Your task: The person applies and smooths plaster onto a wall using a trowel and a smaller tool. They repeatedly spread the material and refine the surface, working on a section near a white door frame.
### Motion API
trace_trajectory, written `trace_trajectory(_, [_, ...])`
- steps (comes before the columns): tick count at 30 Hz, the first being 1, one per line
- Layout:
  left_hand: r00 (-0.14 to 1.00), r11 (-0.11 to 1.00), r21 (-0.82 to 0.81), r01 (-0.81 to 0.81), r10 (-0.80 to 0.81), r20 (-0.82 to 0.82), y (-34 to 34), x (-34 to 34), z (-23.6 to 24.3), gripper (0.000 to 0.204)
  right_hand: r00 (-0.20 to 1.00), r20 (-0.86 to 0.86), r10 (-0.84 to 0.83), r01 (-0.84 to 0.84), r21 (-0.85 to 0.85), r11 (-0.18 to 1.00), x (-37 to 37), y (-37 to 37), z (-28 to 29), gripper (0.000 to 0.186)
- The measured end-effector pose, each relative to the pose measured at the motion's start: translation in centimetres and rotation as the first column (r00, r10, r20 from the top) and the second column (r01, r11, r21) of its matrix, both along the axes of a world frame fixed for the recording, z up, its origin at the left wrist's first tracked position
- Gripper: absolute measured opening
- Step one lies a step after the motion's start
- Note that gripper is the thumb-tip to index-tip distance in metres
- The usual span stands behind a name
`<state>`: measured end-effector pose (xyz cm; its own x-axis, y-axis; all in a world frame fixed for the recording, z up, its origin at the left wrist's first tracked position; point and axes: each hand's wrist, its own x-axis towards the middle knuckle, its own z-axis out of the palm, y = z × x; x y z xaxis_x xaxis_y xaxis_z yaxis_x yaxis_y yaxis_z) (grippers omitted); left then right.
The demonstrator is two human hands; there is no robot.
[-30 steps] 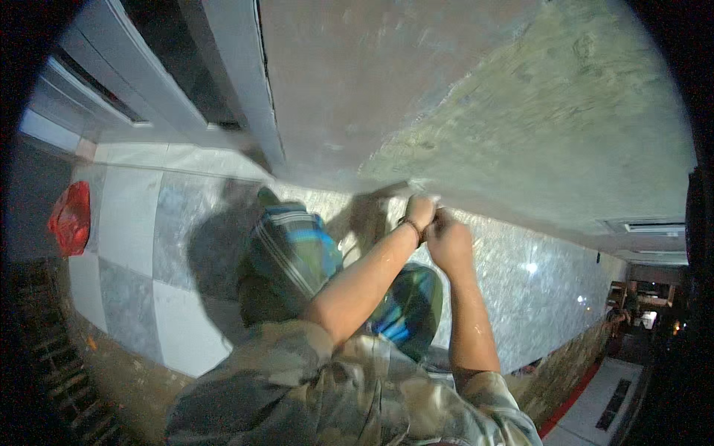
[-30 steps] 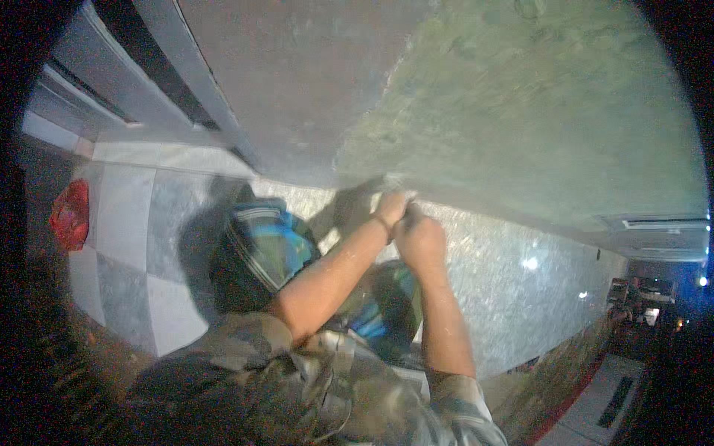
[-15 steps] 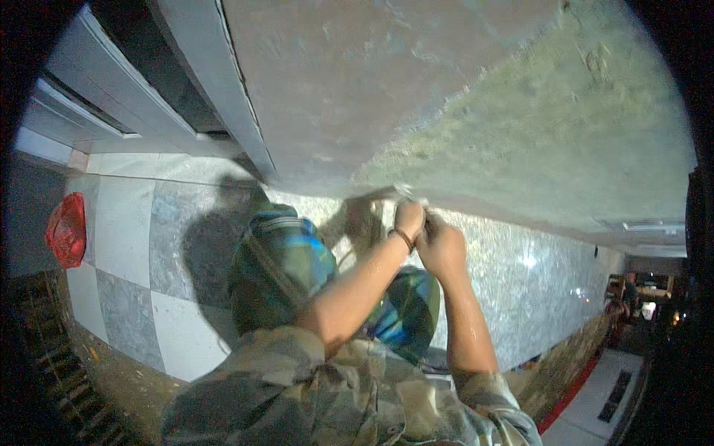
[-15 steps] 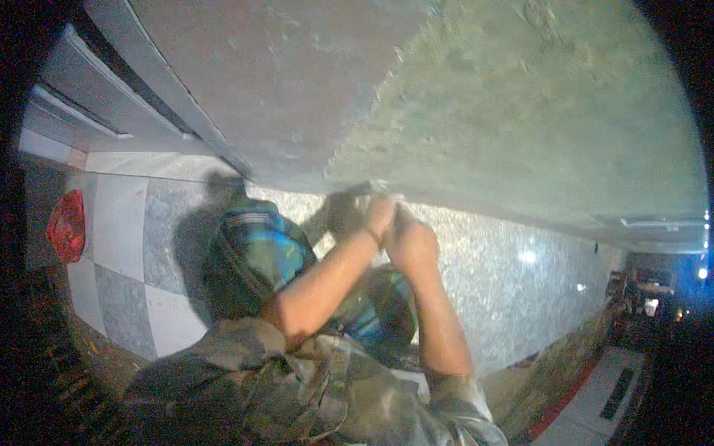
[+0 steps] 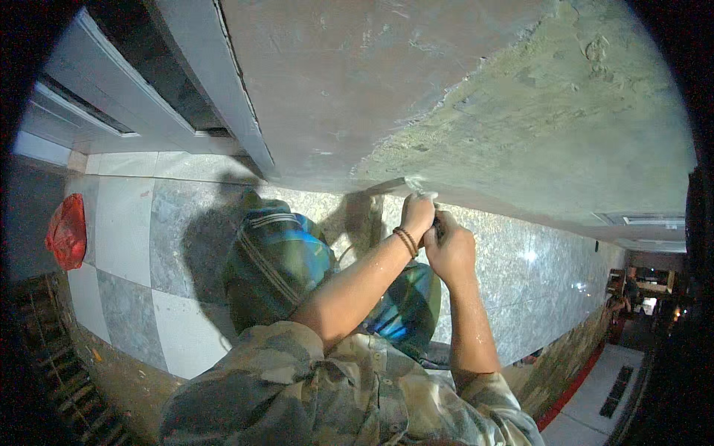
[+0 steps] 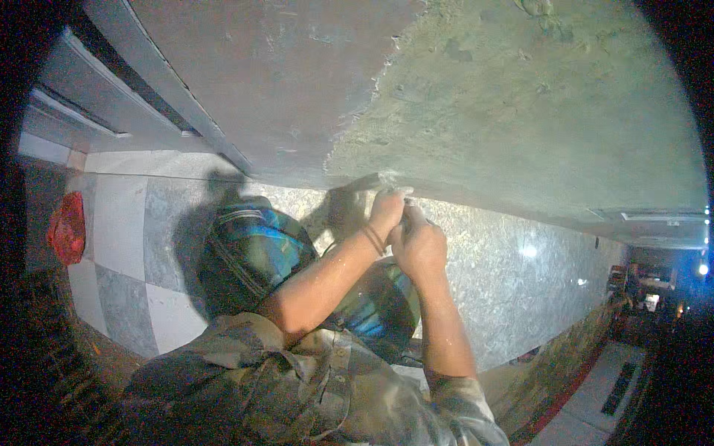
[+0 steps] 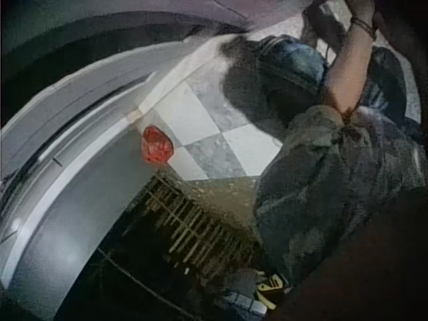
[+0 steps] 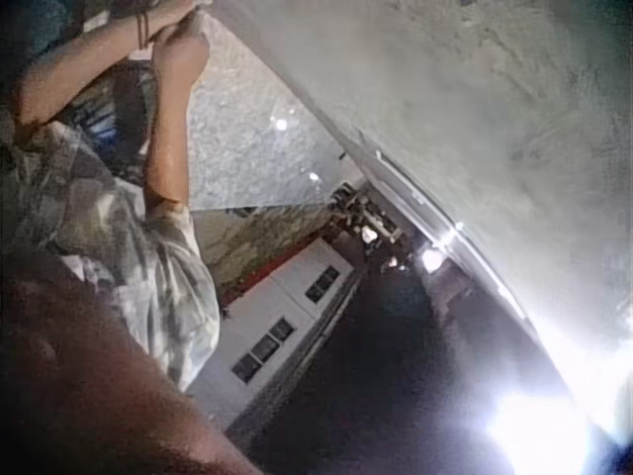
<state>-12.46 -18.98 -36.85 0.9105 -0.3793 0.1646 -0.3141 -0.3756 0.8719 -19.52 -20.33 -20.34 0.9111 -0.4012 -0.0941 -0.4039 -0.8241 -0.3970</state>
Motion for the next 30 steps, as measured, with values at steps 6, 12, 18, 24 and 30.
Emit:
trace_trajectory(6, [0.928,0.972,-0.227,-0.068,-0.022,-0.372,-0.3,1.0,-1.4,0.031,0.997,0.029,0.076,-0.075,-0.037,0.996,0.3,0.3,-0.6,0.037])
trace_trajectory(12, [0.813,0.915,-0.368,-0.162,-0.088,-0.576,1.7,2.0,-1.5,0.029,0.993,-0.085,0.079,-0.085,-0.072,0.994,1.4,1.3,-1.2,0.033])
trace_trajectory(18, [0.714,0.881,-0.406,-0.243,-0.121,-0.689,2.0,1.4,1.5,0.028,0.998,-0.017,0.06,-0.062,-0.113,0.992,0.3,1.4,-0.5,0.031])
trace_trajectory(24, [0.224,0.75,-0.395,-0.531,-0.326,-0.919,2.5,1.3,3.5,0.024,0.985,-0.002,0.172,-0.171,-0.125,0.977,0.5,0.9,0.0,0.04])
trace_trajectory(30, [0.454,0.799,-0.424,-0.426,-0.216,-0.864,0.9,2.4,-0.3,0.03,0.986,-0.018,0.164,-0.165,-0.096,0.982,1.7,1.8,-0.1,0.044])
